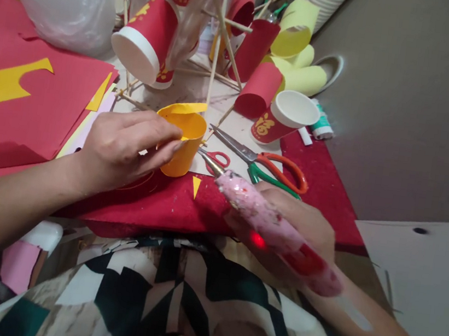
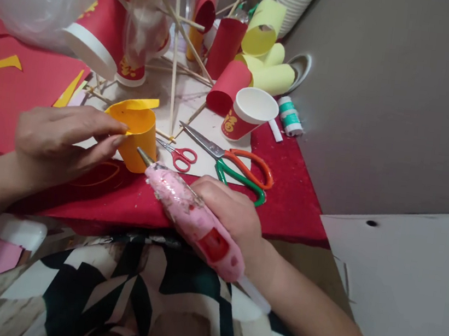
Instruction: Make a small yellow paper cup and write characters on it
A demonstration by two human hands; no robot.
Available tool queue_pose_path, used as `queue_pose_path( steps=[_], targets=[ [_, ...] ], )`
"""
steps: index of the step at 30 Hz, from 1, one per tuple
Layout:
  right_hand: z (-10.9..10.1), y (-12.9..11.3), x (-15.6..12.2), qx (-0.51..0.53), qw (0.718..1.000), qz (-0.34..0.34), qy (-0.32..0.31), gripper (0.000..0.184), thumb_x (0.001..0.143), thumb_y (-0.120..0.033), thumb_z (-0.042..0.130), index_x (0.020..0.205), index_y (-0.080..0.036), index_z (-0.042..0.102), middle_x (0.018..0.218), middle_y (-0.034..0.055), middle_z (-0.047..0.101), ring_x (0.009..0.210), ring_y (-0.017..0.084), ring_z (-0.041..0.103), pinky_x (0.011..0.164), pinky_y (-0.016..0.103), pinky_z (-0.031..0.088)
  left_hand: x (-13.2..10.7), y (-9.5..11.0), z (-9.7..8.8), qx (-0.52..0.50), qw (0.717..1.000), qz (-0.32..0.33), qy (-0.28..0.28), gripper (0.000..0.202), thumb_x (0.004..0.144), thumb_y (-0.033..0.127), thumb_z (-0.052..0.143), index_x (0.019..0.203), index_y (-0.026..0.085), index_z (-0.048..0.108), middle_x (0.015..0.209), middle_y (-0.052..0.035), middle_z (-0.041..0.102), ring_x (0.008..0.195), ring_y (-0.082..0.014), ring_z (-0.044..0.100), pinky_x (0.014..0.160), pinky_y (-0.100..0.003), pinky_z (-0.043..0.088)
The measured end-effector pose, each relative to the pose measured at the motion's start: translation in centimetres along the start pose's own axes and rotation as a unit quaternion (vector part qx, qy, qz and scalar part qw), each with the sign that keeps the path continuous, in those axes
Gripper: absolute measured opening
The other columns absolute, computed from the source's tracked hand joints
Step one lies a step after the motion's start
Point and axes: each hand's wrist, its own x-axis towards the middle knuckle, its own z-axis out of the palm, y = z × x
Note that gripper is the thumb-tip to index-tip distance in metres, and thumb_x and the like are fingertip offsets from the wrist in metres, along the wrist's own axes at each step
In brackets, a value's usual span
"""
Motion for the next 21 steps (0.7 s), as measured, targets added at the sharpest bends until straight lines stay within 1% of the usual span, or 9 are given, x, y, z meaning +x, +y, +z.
queue_pose_path(
  steps=[1, 2, 5, 7, 9, 12, 15, 18, 21],
  targets=[
    [0.0, -0.3, 0.2, 0.011, 1.0, -0.004, -0.005, 0.013, 0.098, -0.036, 0.059, 0.095, -0.023, 0.059, 0.084, -0.0011, 0.066, 0.075, 0.013, 0.064, 0.067, 0.025, 0.055, 0.0, 0.1, -0.1, 0.006, 1.0, -0.005, -0.008, 0.004, 0.096, 0.021, 0.062, 0.093, 0.02, 0.065, 0.078, -0.0019, 0.077, 0.067, -0.0139, 0.073, 0.058, -0.023, 0.055],
    [-0.1, -0.5, 0.5, 0.023, 1.0, -0.007, -0.007, 0.011, 0.097, -0.033, 0.06, 0.092, -0.023, 0.057, 0.079, -0.0018, 0.064, 0.073, 0.013, 0.063, 0.065, 0.026, 0.053, 0.0, 0.1, -0.1, 0.009, 1.0, -0.008, -0.011, 0.004, 0.096, 0.022, 0.062, 0.094, 0.021, 0.064, 0.078, -0.0021, 0.077, 0.067, -0.0141, 0.073, 0.058, -0.024, 0.055],
    [-0.2, -0.9, 1.3, 0.031, 0.999, -0.026, 0.004, 0.012, 0.092, -0.019, 0.066, 0.089, -0.021, 0.055, 0.077, -0.0014, 0.06, 0.071, 0.013, 0.06, 0.064, 0.026, 0.049, 0.0, 0.1, -0.2, 0.01, 1.0, -0.011, -0.017, 0.003, 0.097, 0.022, 0.061, 0.095, 0.021, 0.064, 0.081, -0.0036, 0.078, 0.07, -0.0146, 0.074, 0.06, -0.024, 0.056],
    [0.0, -0.8, 1.8, 0.015, 0.999, -0.047, 0.017, 0.014, 0.092, -0.014, 0.064, 0.086, -0.021, 0.053, 0.076, -0.001, 0.058, 0.069, 0.013, 0.059, 0.061, 0.026, 0.047, 0.0, 0.0, -0.1, 0.003, 1.0, 0.001, -0.004, 0.003, 0.095, 0.021, 0.063, 0.094, 0.02, 0.065, 0.081, -0.0041, 0.078, 0.07, -0.0145, 0.074, 0.06, -0.023, 0.056],
    [0.2, -0.6, 2.1, -0.001, 0.998, -0.059, 0.017, 0.013, 0.094, -0.013, 0.059, 0.086, -0.02, 0.052, 0.076, 0.0003, 0.057, 0.069, 0.014, 0.059, 0.061, 0.027, 0.047, 0.0, -0.2, 0.1, 0.0, 1.0, 0.014, 0.01, 0.002, 0.094, 0.02, 0.064, 0.094, 0.019, 0.065, 0.08, -0.0034, 0.078, 0.068, -0.0142, 0.074, 0.058, -0.023, 0.056],
    [0.5, -0.4, 2.4, -0.029, 0.997, -0.069, 0.023, 0.014, 0.095, -0.015, 0.058, 0.084, -0.02, 0.051, 0.073, -0.0001, 0.055, 0.065, 0.014, 0.057, 0.057, 0.026, 0.045, 0.0, -0.4, 0.3, 0.008, 0.999, 0.028, 0.023, 0.002, 0.093, 0.02, 0.065, 0.093, 0.019, 0.066, 0.078, -0.001, 0.078, 0.066, -0.0129, 0.073, 0.057, -0.021, 0.055],
    [0.6, -0.2, 2.6, -0.028, 0.996, -0.081, 0.017, 0.013, 0.096, -0.018, 0.056, 0.085, -0.02, 0.051, 0.073, -0.0001, 0.054, 0.066, 0.014, 0.057, 0.058, 0.026, 0.045, 0.0, -0.5, 0.3, 0.003, 0.999, 0.036, 0.028, 0.004, 0.092, 0.019, 0.066, 0.091, 0.016, 0.067, 0.077, -0.0021, 0.078, 0.065, -0.0132, 0.073, 0.056, -0.021, 0.056],
    [0.5, -0.2, 2.7, -0.021, 0.997, -0.077, 0.011, 0.014, 0.098, -0.018, 0.054, 0.085, -0.02, 0.051, 0.074, -0.0002, 0.055, 0.067, 0.013, 0.057, 0.059, 0.025, 0.045, 0.1, -0.4, 0.2, -0.005, 0.999, 0.028, 0.022, 0.003, 0.092, 0.019, 0.066, 0.09, 0.017, 0.068, 0.078, -0.0032, 0.078, 0.067, -0.0141, 0.074, 0.059, -0.022, 0.059],
    [0.4, -0.2, 2.7, -0.041, 0.997, -0.069, 0.013, 0.015, 0.097, -0.018, 0.057, 0.084, -0.021, 0.05, 0.074, -0.0007, 0.055, 0.068, 0.013, 0.057, 0.059, 0.024, 0.044, 0.1, -0.3, 0.2, -0.002, 1.0, 0.025, 0.016, 0.002, 0.092, 0.018, 0.066, 0.09, 0.018, 0.068, 0.078, -0.0031, 0.078, 0.067, -0.0139, 0.075, 0.06, -0.021, 0.059]
  ],
)
